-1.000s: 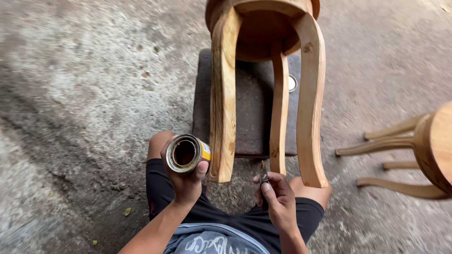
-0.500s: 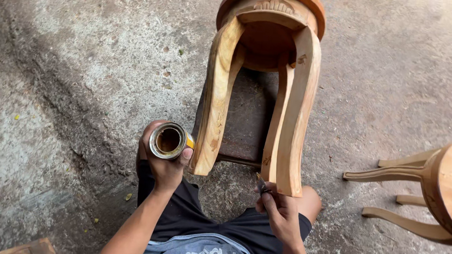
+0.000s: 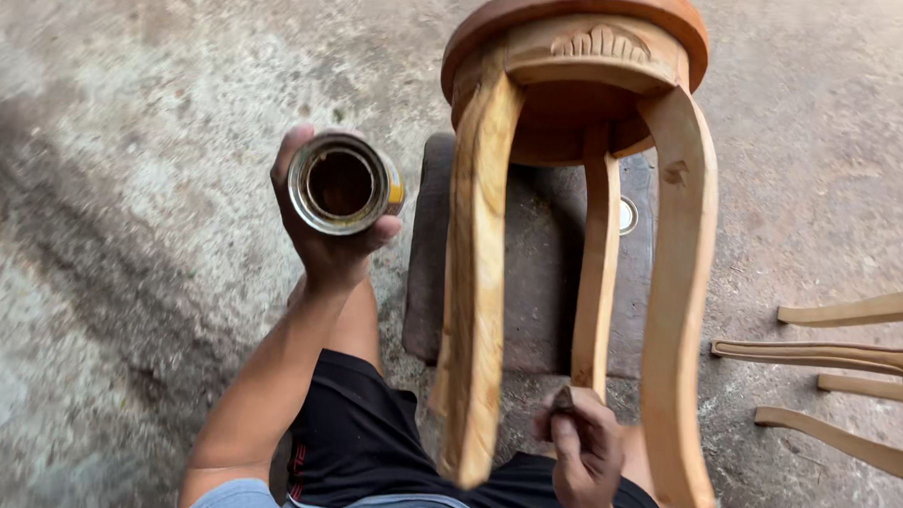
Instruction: The person stains a wooden stool by applying a dark liquid from a can onto the wooden surfaces using a scraper-like tool.
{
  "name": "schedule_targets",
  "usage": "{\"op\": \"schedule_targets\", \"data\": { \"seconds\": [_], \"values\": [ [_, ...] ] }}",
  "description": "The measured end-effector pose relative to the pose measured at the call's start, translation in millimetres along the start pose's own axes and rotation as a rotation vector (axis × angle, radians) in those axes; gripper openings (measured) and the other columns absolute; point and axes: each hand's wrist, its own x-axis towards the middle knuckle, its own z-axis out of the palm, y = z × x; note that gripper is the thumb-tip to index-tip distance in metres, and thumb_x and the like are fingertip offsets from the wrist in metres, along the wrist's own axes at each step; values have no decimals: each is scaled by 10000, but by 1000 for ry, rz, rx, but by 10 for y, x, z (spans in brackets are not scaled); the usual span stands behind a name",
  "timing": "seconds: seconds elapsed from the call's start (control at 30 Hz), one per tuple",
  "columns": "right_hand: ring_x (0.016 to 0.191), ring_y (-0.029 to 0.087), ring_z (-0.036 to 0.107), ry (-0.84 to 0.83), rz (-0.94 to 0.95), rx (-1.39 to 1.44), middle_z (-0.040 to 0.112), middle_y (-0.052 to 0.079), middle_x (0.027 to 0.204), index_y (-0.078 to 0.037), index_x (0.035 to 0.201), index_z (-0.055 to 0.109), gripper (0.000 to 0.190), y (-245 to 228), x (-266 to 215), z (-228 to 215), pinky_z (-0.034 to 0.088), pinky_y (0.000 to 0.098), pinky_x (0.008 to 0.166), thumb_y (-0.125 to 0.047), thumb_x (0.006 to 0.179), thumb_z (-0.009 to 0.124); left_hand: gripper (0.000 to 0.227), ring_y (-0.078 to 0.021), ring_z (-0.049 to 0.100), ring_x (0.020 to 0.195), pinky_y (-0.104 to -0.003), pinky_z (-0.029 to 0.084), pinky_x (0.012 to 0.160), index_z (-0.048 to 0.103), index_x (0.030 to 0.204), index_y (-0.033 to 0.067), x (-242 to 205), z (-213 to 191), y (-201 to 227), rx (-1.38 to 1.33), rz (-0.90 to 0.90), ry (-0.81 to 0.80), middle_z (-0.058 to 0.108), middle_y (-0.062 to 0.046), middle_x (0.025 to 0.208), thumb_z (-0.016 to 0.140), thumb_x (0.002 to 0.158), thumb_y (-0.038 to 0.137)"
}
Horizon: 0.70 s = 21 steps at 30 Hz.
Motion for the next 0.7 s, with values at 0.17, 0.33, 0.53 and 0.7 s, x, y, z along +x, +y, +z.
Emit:
{"op": "schedule_targets", "data": {
  "seconds": [0.17,0.33,0.53,0.7],
  "values": [
    [913,223,697,111,-228,-372,652,156,1109,-81,1394,505,380,-291,410,407,626,328,783,26,1034,557,1012,-149,626,1178,-290,579,1011,258,1588,100,920,155,-727,-184,17,-128,576,-47,1367,904,901,469],
    [793,225,706,439,-213,-748,655,194,1026,-68,1368,552,320,-748,540,754,631,342,714,-20,1057,612,949,-146,624,1202,-302,565,1044,380,1505,91,1739,489,-1146,-497,-6,-423,579,-46,1347,887,832,529],
    [809,185,685,873,51,-980,625,146,1022,20,1312,533,259,-1280,-14,1609,582,321,759,-98,1097,615,908,-168,684,1186,-311,584,1020,460,1421,71,2136,1040,-1368,-865,-85,-686,645,-64,1249,803,833,672],
    [771,164,677,1130,171,-1026,661,121,929,46,1155,558,148,-1274,-362,2455,540,284,699,-90,1137,614,895,-224,716,1157,-377,637,1032,489,1313,21,2282,1446,-1428,-1038,-146,-864,676,-114,1201,769,845,732]
  ]
}}
